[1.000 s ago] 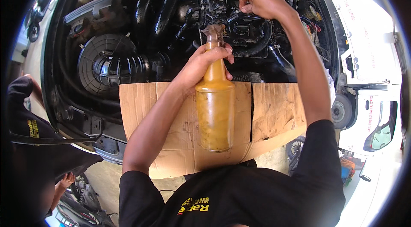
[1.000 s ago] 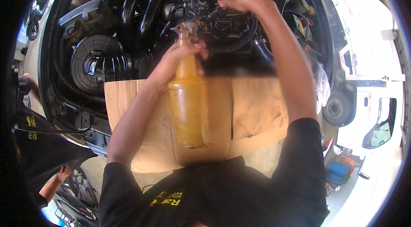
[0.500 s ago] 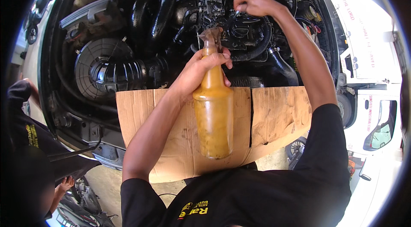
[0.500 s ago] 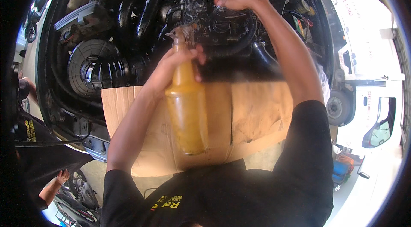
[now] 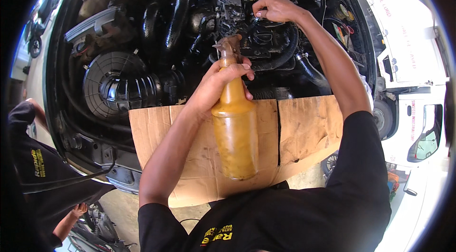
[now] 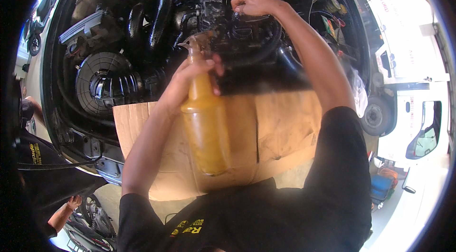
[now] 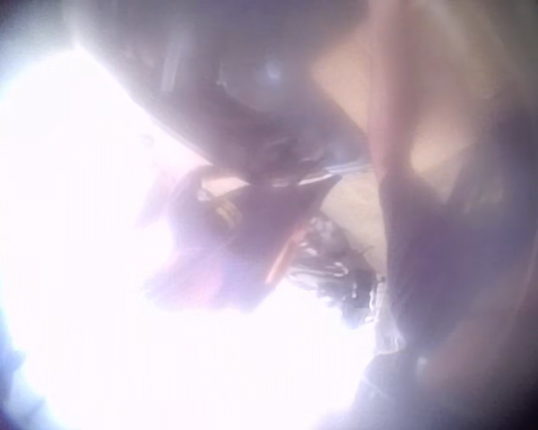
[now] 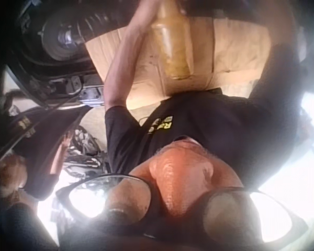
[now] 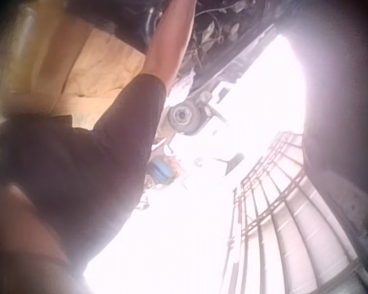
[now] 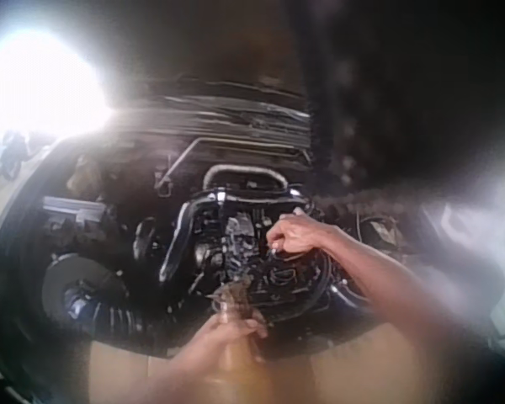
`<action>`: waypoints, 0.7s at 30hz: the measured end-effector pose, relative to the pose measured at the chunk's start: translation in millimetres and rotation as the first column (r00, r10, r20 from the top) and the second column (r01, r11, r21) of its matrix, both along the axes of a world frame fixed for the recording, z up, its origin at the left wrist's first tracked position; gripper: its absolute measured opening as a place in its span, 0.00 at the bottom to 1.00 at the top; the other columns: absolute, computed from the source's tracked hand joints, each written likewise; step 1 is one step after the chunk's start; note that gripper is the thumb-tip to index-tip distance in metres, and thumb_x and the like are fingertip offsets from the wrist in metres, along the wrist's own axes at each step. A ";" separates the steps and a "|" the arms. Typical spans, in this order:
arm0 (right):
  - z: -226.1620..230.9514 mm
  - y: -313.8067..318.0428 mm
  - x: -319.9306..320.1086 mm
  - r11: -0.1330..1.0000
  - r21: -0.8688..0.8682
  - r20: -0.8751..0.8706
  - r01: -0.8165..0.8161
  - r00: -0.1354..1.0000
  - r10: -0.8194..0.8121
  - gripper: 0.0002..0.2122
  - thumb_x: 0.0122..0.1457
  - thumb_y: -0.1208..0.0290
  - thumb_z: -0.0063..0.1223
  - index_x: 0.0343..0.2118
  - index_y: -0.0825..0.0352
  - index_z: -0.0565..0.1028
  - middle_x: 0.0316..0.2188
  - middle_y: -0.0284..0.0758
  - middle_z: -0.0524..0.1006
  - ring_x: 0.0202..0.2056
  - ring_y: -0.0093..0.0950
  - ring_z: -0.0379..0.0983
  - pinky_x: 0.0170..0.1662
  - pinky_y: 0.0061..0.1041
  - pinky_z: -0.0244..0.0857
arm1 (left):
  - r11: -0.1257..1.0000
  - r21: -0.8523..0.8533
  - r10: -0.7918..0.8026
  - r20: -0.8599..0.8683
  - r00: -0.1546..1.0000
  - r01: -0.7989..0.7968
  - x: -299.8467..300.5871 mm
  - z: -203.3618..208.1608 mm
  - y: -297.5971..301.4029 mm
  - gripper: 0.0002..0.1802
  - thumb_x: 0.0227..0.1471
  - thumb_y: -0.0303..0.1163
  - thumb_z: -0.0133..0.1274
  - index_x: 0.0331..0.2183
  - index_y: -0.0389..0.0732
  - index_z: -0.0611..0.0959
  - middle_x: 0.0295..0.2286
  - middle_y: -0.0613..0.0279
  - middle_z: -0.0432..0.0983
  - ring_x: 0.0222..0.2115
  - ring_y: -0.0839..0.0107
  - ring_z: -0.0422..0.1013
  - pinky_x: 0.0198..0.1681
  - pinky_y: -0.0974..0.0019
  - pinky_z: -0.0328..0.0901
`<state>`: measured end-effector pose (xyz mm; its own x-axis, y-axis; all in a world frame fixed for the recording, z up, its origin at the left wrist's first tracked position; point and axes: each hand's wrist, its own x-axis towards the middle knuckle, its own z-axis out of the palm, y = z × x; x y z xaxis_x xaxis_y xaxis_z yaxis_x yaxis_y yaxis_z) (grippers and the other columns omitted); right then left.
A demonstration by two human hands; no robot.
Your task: The person pours a yellow fluid from a plastic bottle into a car engine. After pouring, they wipe the bottle and the engine area with a cloth, then remove a cardboard sheet placed on the car's front.
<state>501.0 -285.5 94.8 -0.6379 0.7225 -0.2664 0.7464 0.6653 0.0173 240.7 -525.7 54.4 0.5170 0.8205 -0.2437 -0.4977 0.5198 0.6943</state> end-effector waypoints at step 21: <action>-7.6 19.8 -5.7 0.985 -0.170 0.038 0.008 0.999 -0.002 0.10 0.67 0.62 0.56 0.32 0.59 0.83 0.30 0.29 0.84 0.41 0.31 0.79 0.58 0.43 0.56 | 1.000 -0.009 -0.027 0.015 1.000 0.027 -2.8 1.1 -0.1 0.21 0.62 0.40 0.64 0.50 0.40 0.78 0.37 0.61 0.79 0.27 0.66 0.82 0.33 0.61 0.77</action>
<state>495.4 -265.7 87.2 -0.6219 0.6675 -0.4095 0.7505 0.6573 -0.0683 238.0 -525.8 55.5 0.5428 0.8037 -0.2436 -0.4936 0.5400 0.6817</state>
